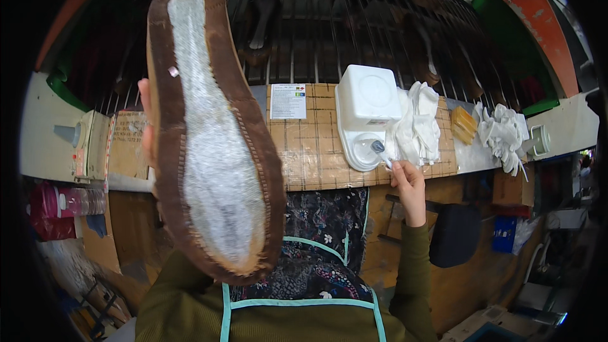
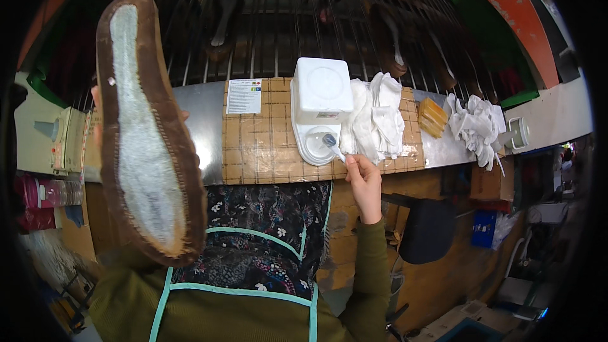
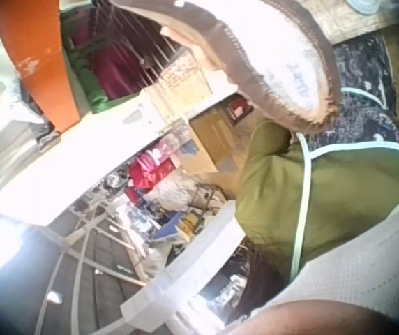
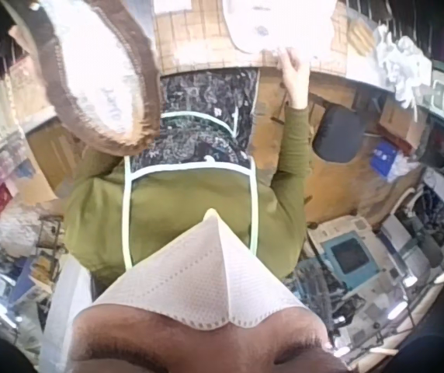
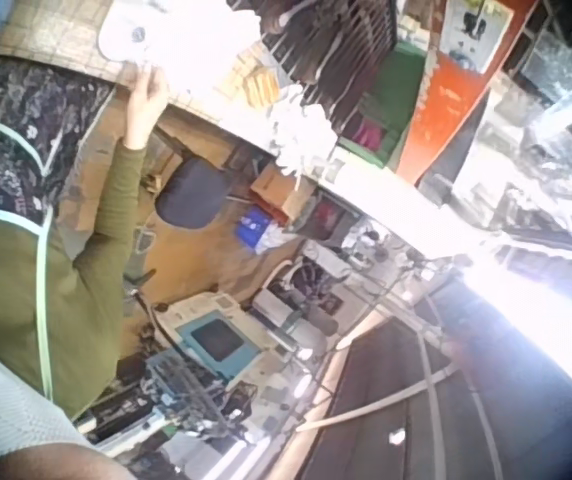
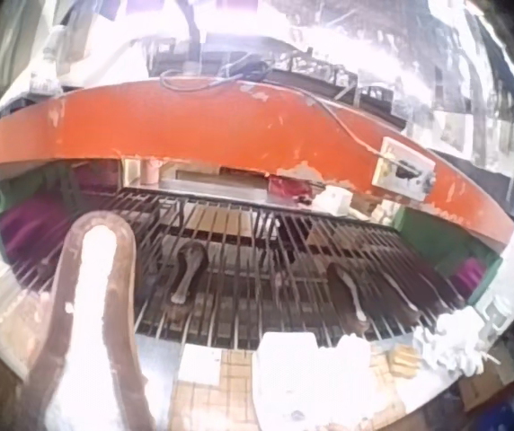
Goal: The person holds a brown shoe and repeatedly wipes its sole and side with a white cloth. The person occasionally dips the cloth into a white container and continues wiping different areas of the shoe.
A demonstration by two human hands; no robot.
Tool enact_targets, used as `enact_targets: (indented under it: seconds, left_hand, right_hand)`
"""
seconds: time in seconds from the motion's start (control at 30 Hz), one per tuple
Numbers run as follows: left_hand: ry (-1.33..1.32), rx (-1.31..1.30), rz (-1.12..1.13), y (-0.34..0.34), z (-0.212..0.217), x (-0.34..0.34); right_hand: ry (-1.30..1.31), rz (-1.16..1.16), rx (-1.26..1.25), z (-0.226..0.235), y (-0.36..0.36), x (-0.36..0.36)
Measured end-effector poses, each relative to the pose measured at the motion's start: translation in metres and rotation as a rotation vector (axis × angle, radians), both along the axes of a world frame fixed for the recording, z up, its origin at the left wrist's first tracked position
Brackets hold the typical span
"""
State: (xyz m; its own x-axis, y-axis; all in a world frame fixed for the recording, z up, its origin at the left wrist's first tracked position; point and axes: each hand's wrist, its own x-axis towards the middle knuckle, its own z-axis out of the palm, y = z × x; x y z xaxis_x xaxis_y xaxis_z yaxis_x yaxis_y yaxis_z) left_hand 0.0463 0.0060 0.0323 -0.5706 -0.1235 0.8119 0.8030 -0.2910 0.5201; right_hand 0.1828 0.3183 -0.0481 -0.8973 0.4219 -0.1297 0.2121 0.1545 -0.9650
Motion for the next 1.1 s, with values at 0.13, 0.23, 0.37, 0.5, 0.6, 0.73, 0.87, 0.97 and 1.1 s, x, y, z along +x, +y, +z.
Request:
enact_targets:
  seconds: [0.13,0.23,0.37,0.5,0.6,0.73,0.87,0.97,1.1]
  left_hand:
    - [0.049,-0.168,0.11,0.006,-0.032,-0.006]
    - [0.092,-0.225,0.111,0.009,-0.072,-0.019]
    - [-0.096,-0.14,-0.144,0.018,-0.102,-0.023]
    - [0.261,-0.272,0.092,0.041,-0.087,-0.038]
    - [0.146,-0.352,-0.026,0.037,-0.07,-0.031]
    - [0.234,-0.364,-0.022,0.038,-0.058,-0.024]
    - [0.307,-0.383,0.019,0.035,-0.052,-0.016]
    - [0.436,-0.386,0.084,0.032,-0.041,-0.013]
    - [0.463,-0.386,0.109,0.027,-0.039,-0.013]
  right_hand:
    - [-0.062,0.015,-0.385,-0.005,0.005,0.009]
    - [0.06,-0.03,-0.212,0.005,-0.017,0.007]
    - [0.307,-0.224,0.469,0.042,-0.046,-0.007]
    - [0.646,-0.232,0.791,0.094,-0.079,-0.015]
    - [0.694,-0.061,0.369,0.107,-0.1,-0.014]
    - [0.641,-0.011,0.167,0.095,-0.111,-0.025]
    - [0.626,-0.028,0.138,0.097,-0.116,-0.041]
    - [0.639,-0.007,0.175,0.103,-0.115,-0.053]
    - [0.702,0.009,0.272,0.114,-0.11,-0.074]
